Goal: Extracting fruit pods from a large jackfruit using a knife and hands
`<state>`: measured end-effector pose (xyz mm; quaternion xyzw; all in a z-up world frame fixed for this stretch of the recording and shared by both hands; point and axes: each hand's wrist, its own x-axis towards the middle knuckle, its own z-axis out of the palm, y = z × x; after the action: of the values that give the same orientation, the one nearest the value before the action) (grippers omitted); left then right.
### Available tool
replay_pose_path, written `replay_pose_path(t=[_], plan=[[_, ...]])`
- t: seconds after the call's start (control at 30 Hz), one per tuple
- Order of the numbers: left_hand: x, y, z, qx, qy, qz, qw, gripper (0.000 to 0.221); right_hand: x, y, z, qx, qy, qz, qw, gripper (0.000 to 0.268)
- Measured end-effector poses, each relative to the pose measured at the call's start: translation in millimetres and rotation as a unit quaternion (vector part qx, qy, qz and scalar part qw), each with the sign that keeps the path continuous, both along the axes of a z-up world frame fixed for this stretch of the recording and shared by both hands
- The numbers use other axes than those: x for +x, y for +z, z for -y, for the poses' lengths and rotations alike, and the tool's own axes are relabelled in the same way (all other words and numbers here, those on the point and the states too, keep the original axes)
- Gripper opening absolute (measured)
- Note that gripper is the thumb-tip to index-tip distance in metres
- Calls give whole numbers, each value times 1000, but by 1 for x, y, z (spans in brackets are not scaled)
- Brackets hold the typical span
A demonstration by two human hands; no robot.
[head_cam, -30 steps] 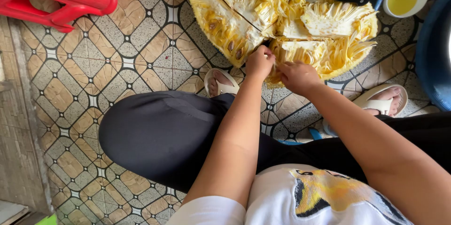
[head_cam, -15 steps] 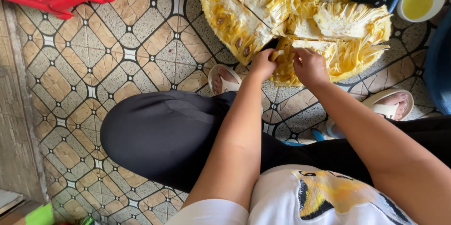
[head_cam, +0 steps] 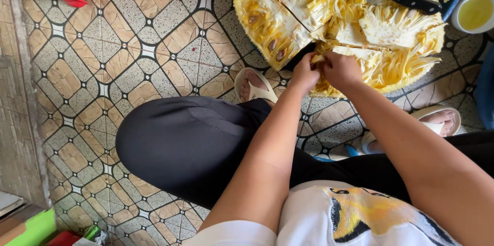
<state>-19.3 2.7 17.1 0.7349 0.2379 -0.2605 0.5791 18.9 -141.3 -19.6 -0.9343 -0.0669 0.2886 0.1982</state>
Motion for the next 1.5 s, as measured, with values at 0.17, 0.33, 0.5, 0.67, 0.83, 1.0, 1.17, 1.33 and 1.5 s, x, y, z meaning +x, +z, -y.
replay_pose_path(t=[0.17,0.33,0.5,0.67,0.83,1.0,1.17,1.33,1.5], plan=[[-2,-32,0,48,15,50,997,37,7,17,6,17,15,21,1000,26],[-4,-36,-4,62,-16,73,995,35,-4,-28,10,31,-5,55,998,24],[0,-32,-4,75,-42,76,993,35,-3,21,4,74,55,107,990,35],[-2,-42,-3,84,-63,78,991,33,-5,-11,9,-5,129,200,971,21],[-4,-29,0,95,-92,67,989,34,-5,-25,10,67,42,129,988,22],[-1,-28,1,65,-57,79,993,30,-9,-10,3,140,-68,61,986,24],[-3,-44,-2,68,15,16,997,25,-23,-19,20,240,-291,-87,922,30],[4,-41,1,81,71,29,994,18,-30,-35,39,290,-343,-102,888,33],[24,-67,19,189,63,-3,980,25,-22,12,46,166,-217,-104,956,21]])
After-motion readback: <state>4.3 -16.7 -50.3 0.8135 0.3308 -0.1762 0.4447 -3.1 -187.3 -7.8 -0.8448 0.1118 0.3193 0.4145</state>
